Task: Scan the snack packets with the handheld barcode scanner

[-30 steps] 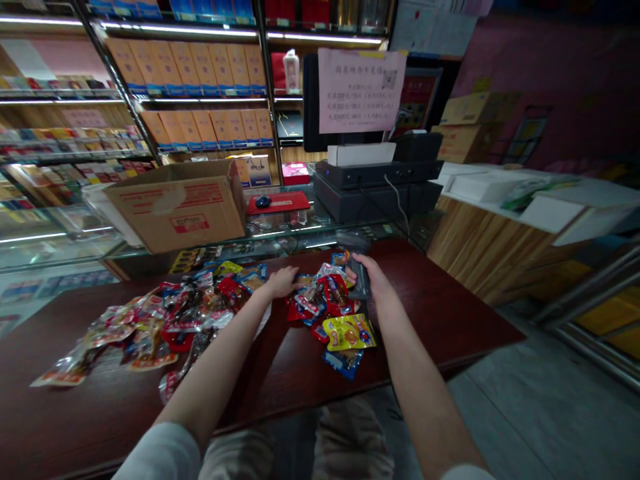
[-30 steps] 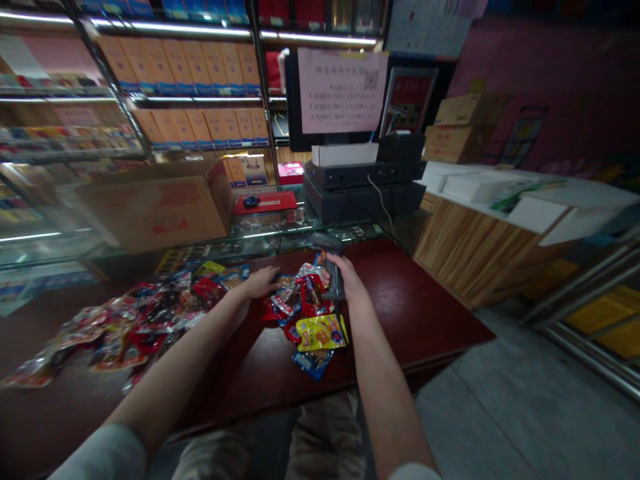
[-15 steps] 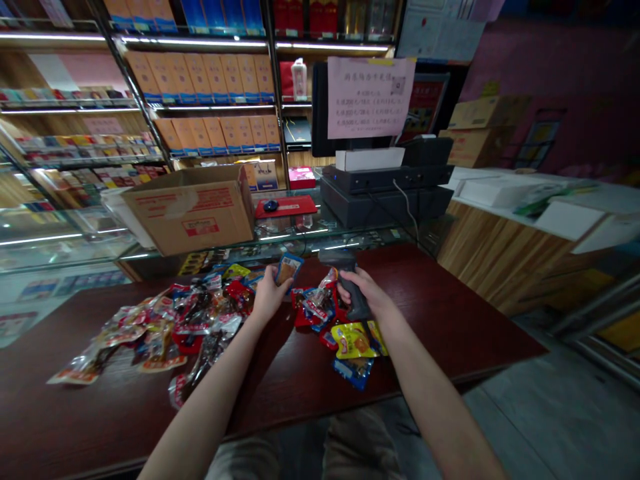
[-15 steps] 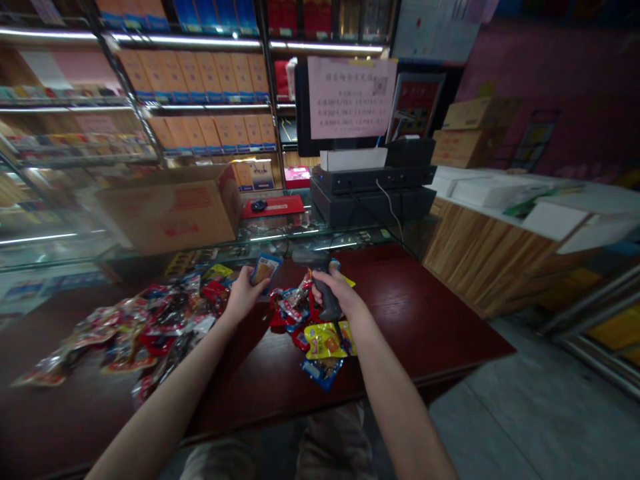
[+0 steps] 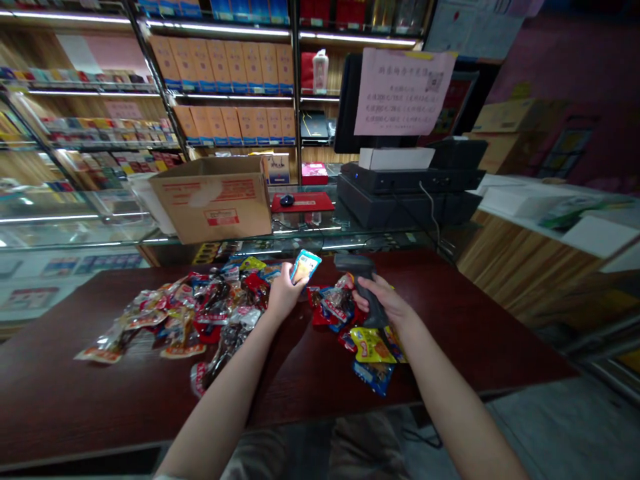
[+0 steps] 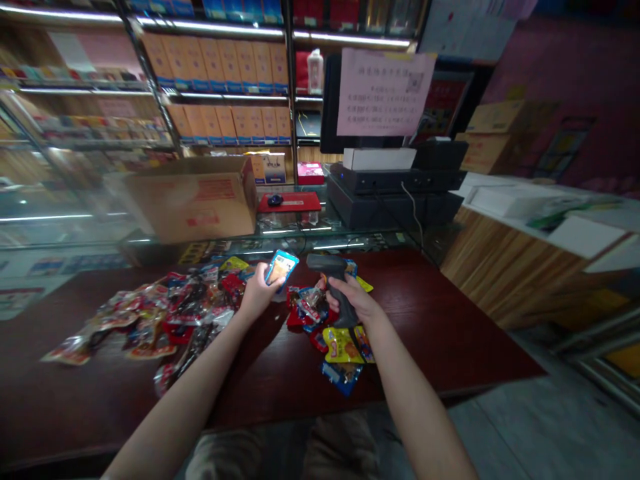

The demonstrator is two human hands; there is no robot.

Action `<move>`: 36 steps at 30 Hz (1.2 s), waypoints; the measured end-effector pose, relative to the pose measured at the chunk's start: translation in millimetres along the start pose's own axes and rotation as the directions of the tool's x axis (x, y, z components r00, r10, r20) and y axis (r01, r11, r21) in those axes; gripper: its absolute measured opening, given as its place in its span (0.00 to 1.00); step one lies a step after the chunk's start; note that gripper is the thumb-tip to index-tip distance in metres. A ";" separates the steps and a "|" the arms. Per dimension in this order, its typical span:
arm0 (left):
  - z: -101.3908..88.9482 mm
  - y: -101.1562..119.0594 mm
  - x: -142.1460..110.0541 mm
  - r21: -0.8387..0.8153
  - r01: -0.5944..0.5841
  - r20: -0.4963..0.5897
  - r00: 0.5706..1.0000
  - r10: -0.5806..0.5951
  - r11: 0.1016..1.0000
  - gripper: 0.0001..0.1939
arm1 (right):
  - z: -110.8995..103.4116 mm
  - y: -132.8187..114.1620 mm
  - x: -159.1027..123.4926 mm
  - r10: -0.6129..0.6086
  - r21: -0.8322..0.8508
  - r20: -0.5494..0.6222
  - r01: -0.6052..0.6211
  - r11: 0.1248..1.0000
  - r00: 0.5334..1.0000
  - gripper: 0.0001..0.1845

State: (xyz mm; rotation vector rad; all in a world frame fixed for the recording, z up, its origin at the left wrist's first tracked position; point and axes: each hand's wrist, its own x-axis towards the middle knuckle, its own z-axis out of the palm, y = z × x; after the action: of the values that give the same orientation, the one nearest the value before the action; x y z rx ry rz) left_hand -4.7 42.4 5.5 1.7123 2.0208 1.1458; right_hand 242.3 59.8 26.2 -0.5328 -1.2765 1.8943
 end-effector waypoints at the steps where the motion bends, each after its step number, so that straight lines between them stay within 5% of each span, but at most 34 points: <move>1: -0.9 0.5 -0.2 0.013 -0.001 0.005 1.000 0.000 1.000 0.17 | 0.9 -1.7 -0.8 -0.001 -0.003 -0.001 0.001 1.000 1.000 0.13; 13: -9.1 -3.7 -1.5 0.245 -0.135 -0.049 0.987 0.152 0.960 0.16 | -13.0 -8.1 -2.5 -0.013 -0.072 -0.128 0.004 0.997 0.992 0.14; 19: -30.1 -8.2 -2.0 0.518 0.013 -0.068 0.997 0.026 0.855 0.16 | -28.5 -12.0 0.6 -0.095 -0.034 -0.209 0.090 0.995 0.973 0.13; 23: -33.3 -9.8 -1.8 0.650 0.023 -0.181 0.975 0.126 0.759 0.25 | -33.0 -16.6 0.7 -0.121 -0.014 -0.255 0.121 0.993 0.959 0.13; 25: -29.4 -10.3 -2.7 0.674 -0.094 -0.133 0.960 0.245 0.733 0.27 | -34.6 -18.0 0.0 -0.112 -0.016 -0.264 0.111 0.994 0.958 0.14; 28: -20.3 -14.9 -5.3 0.646 -0.297 0.102 0.947 0.306 0.703 0.24 | -37.6 -18.1 -1.3 -0.102 -0.039 -0.263 0.095 0.995 0.959 0.14; 31: -14.3 -26.0 -5.6 0.653 -0.302 0.214 0.953 0.214 0.694 0.24 | -40.6 -17.2 -2.4 -0.100 -0.049 -0.261 0.091 0.995 0.960 0.15; 36: -15.6 -43.2 4.4 0.665 -0.286 0.185 0.958 0.219 0.690 0.20 | -50.0 -18.0 -2.5 -0.124 -0.013 -0.307 0.126 0.992 0.944 0.15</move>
State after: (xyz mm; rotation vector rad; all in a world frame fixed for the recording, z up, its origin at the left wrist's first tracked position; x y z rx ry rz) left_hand -46.9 40.4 -13.1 2.3913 2.3765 0.3277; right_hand 285.5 90.6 21.9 -0.6963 -1.0725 1.6348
